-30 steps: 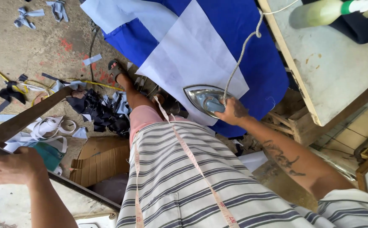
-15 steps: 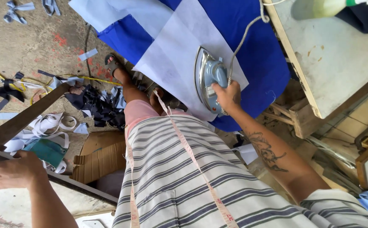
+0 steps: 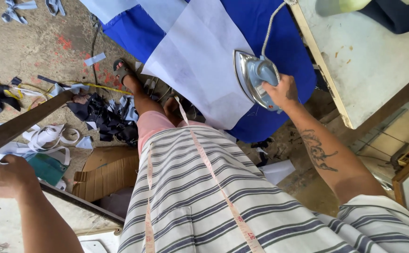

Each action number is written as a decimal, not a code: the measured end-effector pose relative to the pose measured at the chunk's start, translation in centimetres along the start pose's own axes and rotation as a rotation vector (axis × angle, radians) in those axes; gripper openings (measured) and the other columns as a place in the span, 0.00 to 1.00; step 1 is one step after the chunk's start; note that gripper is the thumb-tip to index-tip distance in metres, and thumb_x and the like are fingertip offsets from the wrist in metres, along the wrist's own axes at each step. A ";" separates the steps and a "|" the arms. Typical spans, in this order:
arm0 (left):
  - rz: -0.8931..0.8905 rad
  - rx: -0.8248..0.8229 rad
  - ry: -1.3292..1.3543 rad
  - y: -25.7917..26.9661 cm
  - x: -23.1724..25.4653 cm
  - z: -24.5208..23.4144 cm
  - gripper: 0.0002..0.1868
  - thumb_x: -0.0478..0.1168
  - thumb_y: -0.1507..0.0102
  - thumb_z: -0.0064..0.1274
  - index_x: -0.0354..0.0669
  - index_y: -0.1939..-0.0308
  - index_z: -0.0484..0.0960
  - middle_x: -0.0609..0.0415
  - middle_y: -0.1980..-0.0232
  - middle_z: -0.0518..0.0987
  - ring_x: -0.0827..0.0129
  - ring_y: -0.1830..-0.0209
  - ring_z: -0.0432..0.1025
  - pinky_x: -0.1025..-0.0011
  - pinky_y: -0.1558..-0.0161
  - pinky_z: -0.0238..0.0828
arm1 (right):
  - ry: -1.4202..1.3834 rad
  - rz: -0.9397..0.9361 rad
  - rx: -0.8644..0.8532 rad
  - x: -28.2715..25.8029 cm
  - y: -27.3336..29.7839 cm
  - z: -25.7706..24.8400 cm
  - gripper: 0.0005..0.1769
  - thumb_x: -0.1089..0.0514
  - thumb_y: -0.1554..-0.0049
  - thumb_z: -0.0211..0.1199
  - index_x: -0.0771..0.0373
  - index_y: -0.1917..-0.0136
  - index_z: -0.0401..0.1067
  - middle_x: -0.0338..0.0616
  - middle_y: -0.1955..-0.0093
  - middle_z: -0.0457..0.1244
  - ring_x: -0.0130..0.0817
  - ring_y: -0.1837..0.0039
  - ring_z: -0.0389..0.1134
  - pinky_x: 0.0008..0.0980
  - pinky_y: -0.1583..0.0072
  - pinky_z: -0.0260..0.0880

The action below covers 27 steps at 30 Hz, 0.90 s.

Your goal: The person places a white paper on a blue fabric and irons it using an electric iron. The person moves the iron back and forth over the paper and fabric, then sets the iron aside.

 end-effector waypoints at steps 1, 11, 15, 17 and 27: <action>0.016 0.056 -0.022 0.2 -0.3 0.4 0.21 0.49 0.35 0.74 0.34 0.53 0.86 0.37 0.56 0.86 0.34 0.61 0.79 0.37 0.63 0.67 | 0.016 0.013 -0.017 1.1 0.7 0.2 0.19 0.53 0.41 0.72 0.62 0.67 0.70 0.40 0.72 0.62 0.36 0.69 0.61 0.42 0.64 0.62; 0.044 0.050 -0.021 0.3 -0.5 1.2 0.18 0.47 0.30 0.72 0.38 0.49 0.83 0.43 0.55 0.84 0.43 0.61 0.80 0.42 0.64 0.70 | 0.154 0.036 -0.376 -1.5 5.9 3.3 0.21 0.47 0.46 0.75 0.66 0.49 0.83 0.51 0.58 0.74 0.50 0.56 0.76 0.46 0.50 0.81; 0.004 -0.001 0.028 0.2 -0.1 0.0 0.14 0.44 0.32 0.67 0.38 0.54 0.81 0.41 0.58 0.83 0.43 0.62 0.78 0.42 0.64 0.67 | 0.119 -0.093 -0.458 -4.2 6.4 4.6 0.20 0.47 0.46 0.67 0.64 0.49 0.81 0.48 0.57 0.74 0.48 0.55 0.75 0.46 0.49 0.78; 0.010 0.011 0.030 0.3 0.1 -0.5 0.15 0.43 0.32 0.68 0.37 0.52 0.81 0.40 0.56 0.84 0.41 0.62 0.77 0.40 0.63 0.67 | 0.115 -0.155 -0.473 -4.7 6.1 5.3 0.22 0.46 0.46 0.66 0.64 0.47 0.82 0.48 0.56 0.75 0.47 0.54 0.76 0.45 0.47 0.78; 0.038 0.010 0.002 0.2 0.0 -0.4 0.22 0.42 0.33 0.72 0.32 0.45 0.79 0.35 0.48 0.82 0.33 0.51 0.74 0.37 0.53 0.61 | 0.067 -0.038 -0.390 -7.7 5.8 7.6 0.27 0.43 0.49 0.69 0.67 0.46 0.84 0.51 0.56 0.75 0.50 0.54 0.76 0.46 0.50 0.79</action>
Point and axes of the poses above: each hand's wrist, its own y-axis away from the middle knuckle, its own z-axis out of the palm, x = y × z, the point moved 4 cm from there along -y, towards the middle knuckle
